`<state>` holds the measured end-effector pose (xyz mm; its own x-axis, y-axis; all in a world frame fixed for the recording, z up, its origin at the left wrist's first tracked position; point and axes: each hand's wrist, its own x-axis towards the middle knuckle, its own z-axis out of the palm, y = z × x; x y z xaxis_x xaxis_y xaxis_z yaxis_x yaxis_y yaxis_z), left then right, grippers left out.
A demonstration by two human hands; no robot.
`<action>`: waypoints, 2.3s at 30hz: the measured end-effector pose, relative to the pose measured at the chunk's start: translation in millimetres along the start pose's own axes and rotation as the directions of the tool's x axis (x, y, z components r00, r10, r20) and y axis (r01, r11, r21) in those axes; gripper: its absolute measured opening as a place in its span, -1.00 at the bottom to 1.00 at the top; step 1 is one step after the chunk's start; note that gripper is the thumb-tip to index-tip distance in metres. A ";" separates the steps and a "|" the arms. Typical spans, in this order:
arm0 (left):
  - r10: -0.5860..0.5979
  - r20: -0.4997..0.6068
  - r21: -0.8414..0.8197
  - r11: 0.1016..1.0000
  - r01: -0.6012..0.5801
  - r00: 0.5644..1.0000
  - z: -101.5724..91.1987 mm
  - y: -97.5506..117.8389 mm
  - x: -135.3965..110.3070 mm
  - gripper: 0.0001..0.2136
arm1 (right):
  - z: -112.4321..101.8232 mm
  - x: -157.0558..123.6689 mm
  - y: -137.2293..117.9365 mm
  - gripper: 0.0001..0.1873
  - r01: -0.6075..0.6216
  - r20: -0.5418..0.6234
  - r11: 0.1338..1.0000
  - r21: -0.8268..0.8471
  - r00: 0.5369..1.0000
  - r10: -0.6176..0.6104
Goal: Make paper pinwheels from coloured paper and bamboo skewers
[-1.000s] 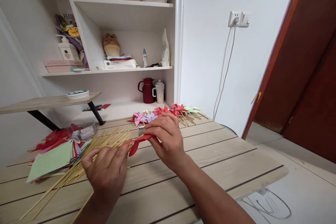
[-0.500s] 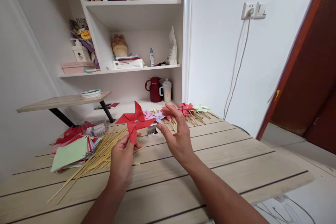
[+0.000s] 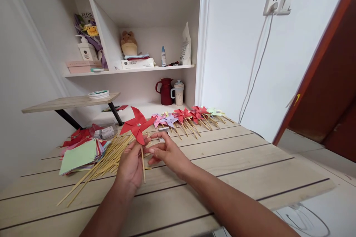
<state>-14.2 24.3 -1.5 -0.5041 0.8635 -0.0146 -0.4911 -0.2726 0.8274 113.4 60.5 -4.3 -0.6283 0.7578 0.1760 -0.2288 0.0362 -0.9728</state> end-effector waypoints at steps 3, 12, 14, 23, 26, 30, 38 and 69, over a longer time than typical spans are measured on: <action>-0.034 0.005 -0.036 0.999 0.034 0.999 1.6 1.2 -1.0 -0.81 | 0.1 -1.2 0.1 -0.51 -0.022 -0.026 0.998 -0.054 0.999 0.021; -0.122 0.058 -0.092 0.988 0.127 0.991 -0.8 1.9 0.9 -0.71 | 2.3 -0.2 17.5 -0.55 -0.166 0.114 0.954 -0.250 0.973 0.199; -0.130 0.049 -0.120 0.984 0.135 0.990 0.5 3.2 1.2 -0.74 | 3.4 2.0 22.7 -0.52 -0.183 0.134 0.962 -0.205 0.968 0.213; -0.062 0.029 -0.013 0.998 0.062 0.998 -7.0 2.8 5.7 -0.82 | 5.1 7.2 27.1 -0.59 -0.234 0.102 0.971 -0.045 0.966 0.238; 0.010 0.024 0.073 0.997 -0.012 1.000 -7.8 1.1 5.0 -0.79 | 5.8 7.0 25.2 -0.61 -0.228 0.087 0.973 -0.025 0.970 0.229; 0.057 0.026 0.153 0.986 -0.060 0.998 -8.7 -1.6 3.6 -0.63 | 3.0 7.9 21.6 -0.63 -0.166 0.019 0.986 -0.006 0.986 0.167; 0.127 0.052 0.262 0.955 -0.137 0.990 -8.8 -1.4 1.7 -0.52 | -4.3 10.2 22.4 -0.61 -0.128 0.015 0.987 -0.093 0.991 0.130; 0.300 -0.017 0.368 0.889 -0.273 0.954 -14.0 5.2 6.7 -0.42 | -6.4 9.2 22.2 -0.59 -0.164 0.081 0.981 -0.101 0.982 0.173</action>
<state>-30.0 22.8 -5.2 -0.6403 0.7347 0.2242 -0.0379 -0.3218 0.9461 107.3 72.5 -25.2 -0.7165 0.6974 0.0170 -0.0459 -0.0228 -0.9987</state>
